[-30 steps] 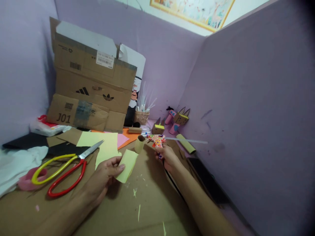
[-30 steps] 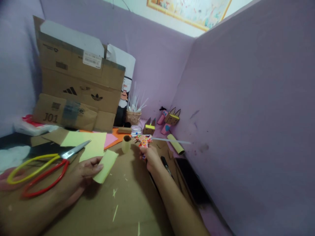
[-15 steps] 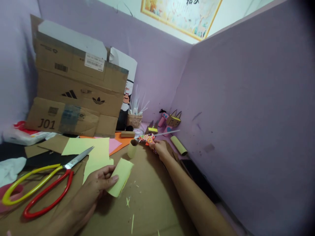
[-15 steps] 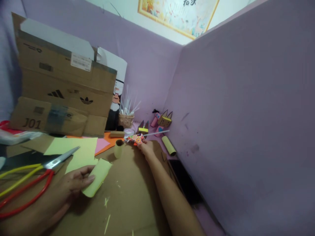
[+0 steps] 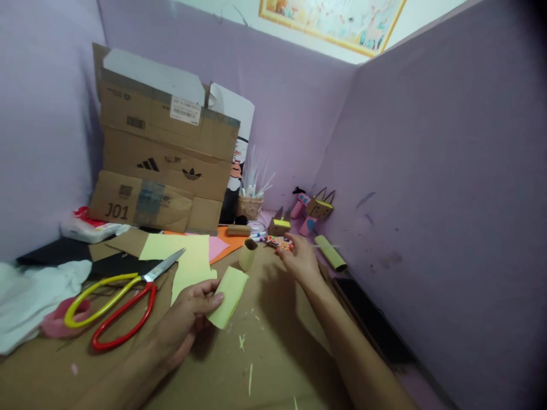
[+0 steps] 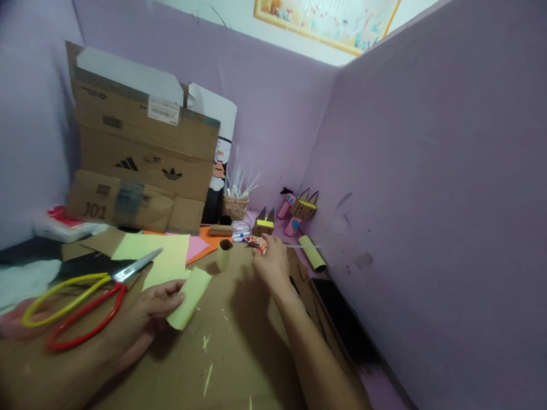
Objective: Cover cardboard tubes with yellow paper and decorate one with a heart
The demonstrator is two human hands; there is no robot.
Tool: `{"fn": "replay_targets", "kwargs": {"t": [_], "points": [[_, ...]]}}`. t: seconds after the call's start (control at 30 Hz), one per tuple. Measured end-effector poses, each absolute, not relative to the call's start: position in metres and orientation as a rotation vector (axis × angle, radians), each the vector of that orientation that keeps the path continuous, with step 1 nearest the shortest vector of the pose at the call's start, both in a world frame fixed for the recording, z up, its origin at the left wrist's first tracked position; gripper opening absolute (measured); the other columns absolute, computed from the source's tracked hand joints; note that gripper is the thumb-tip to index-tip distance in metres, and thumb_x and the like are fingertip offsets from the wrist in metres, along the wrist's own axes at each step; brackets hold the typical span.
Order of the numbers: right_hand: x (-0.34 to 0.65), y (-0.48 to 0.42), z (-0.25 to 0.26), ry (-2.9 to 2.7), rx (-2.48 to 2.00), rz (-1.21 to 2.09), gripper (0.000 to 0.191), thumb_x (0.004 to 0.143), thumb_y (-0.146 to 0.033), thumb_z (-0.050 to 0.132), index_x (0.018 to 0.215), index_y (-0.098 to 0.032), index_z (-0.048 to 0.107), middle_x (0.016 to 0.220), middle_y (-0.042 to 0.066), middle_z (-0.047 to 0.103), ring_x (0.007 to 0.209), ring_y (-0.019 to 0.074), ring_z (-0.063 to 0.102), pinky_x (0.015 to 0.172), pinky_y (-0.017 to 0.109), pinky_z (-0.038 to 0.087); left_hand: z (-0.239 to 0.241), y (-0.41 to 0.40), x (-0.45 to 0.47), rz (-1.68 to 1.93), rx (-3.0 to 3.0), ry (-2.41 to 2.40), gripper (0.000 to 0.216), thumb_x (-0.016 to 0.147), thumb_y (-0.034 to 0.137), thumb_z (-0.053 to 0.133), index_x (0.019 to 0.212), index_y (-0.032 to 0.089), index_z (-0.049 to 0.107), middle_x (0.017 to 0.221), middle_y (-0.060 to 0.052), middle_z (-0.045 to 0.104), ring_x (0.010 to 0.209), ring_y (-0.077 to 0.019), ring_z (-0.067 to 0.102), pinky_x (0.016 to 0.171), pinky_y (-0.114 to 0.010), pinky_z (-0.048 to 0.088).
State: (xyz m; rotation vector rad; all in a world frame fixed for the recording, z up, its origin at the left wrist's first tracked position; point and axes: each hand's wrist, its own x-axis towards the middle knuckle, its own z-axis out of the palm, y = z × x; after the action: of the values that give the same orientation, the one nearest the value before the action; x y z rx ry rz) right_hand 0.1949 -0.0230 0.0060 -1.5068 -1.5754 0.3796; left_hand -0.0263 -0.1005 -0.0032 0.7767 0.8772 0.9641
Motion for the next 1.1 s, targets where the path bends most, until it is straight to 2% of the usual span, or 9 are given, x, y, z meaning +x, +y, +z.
{"fn": "replay_targets", "kwargs": {"t": [0.1,0.17,0.33,0.5,0.6,0.7,0.83,0.97,1.1], "points": [[0.176,-0.059,0.009,-1.748,-1.293,0.708,0.042,0.068,-0.015,0.068,0.109,-0.023,0.059,0.100,0.003,0.067,0.090,0.0180,0.063,0.075,0.029,0.051,-0.001,-0.101,-0.026,0.944,0.824,0.815,0.041,0.065,0.026,0.071,0.102,0.011,0.063,0.084,-0.007,0.070,0.073,-0.0166,0.062,0.067,-0.025,0.045],[0.168,-0.077,0.005,-1.704,-0.978,1.143,0.044,0.061,-0.019,0.074,0.103,-0.021,0.061,0.106,0.006,0.064,0.095,0.0204,0.060,0.080,0.033,0.050,-0.001,-0.101,-0.027,0.955,0.817,0.827,0.042,0.064,0.025,0.072,0.102,0.011,0.062,0.084,-0.008,0.070,0.073,-0.0163,0.061,0.066,-0.025,0.045],[0.158,-0.094,-0.008,-1.473,-0.802,1.479,0.031,0.057,-0.024,0.079,0.085,-0.020,0.067,0.117,0.008,0.055,0.093,0.0222,0.058,0.081,0.038,0.048,-0.004,-0.099,-0.026,1.024,0.799,0.889,0.042,0.058,0.025,0.076,0.094,0.012,0.059,0.078,-0.004,0.067,0.068,-0.0128,0.058,0.062,-0.022,0.043],[0.151,-0.093,-0.015,-1.434,-0.776,1.481,0.017,0.065,-0.026,0.073,0.080,-0.019,0.072,0.098,0.006,0.062,0.089,0.0202,0.058,0.078,0.030,0.047,-0.002,-0.100,-0.025,1.048,0.795,0.934,0.041,0.057,0.030,0.075,0.089,0.015,0.056,0.073,-0.001,0.062,0.061,-0.0116,0.055,0.054,-0.022,0.040],[0.148,-0.092,-0.019,-1.204,-0.879,1.427,0.020,0.064,-0.029,0.074,0.082,-0.019,0.073,0.085,0.004,0.067,0.075,0.0161,0.059,0.068,0.026,0.048,0.000,-0.100,-0.028,1.164,0.844,0.962,0.035,0.063,0.035,0.071,0.090,0.019,0.054,0.081,0.001,0.059,0.068,-0.0112,0.055,0.058,-0.022,0.042],[0.144,-0.091,-0.024,-0.992,-0.895,1.378,0.024,0.063,-0.031,0.075,0.084,-0.019,0.072,0.077,0.003,0.068,0.066,0.0139,0.058,0.063,0.024,0.048,-0.002,-0.100,-0.028,1.198,0.947,0.985,0.037,0.061,0.029,0.074,0.092,0.020,0.056,0.082,0.001,0.061,0.077,-0.0138,0.057,0.065,-0.023,0.044],[0.135,-0.096,-0.030,-1.019,-0.891,1.327,0.023,0.065,-0.030,0.073,0.084,-0.018,0.072,0.081,0.004,0.069,0.069,0.0163,0.060,0.067,0.027,0.049,-0.005,-0.103,-0.021,1.183,0.985,0.936,0.040,0.057,0.024,0.077,0.092,0.018,0.061,0.091,-0.004,0.065,0.089,-0.0191,0.057,0.072,-0.026,0.045],[0.126,-0.102,-0.029,-1.134,-0.865,1.305,0.020,0.067,-0.028,0.071,0.084,-0.019,0.072,0.095,0.006,0.066,0.087,0.0211,0.059,0.078,0.032,0.049,-0.005,-0.106,-0.014,1.234,0.941,0.924,0.030,0.056,0.024,0.077,0.083,0.014,0.067,0.074,-0.002,0.065,0.068,-0.0137,0.055,0.063,-0.024,0.043],[0.125,-0.103,-0.028,-1.132,-0.865,1.318,0.021,0.067,-0.029,0.070,0.086,-0.019,0.072,0.092,0.005,0.065,0.082,0.0198,0.059,0.071,0.029,0.050,-0.007,-0.105,-0.016,1.223,0.922,0.917,0.026,0.057,0.023,0.076,0.080,0.014,0.070,0.067,-0.001,0.063,0.060,-0.0111,0.051,0.059,-0.023,0.041]]}}
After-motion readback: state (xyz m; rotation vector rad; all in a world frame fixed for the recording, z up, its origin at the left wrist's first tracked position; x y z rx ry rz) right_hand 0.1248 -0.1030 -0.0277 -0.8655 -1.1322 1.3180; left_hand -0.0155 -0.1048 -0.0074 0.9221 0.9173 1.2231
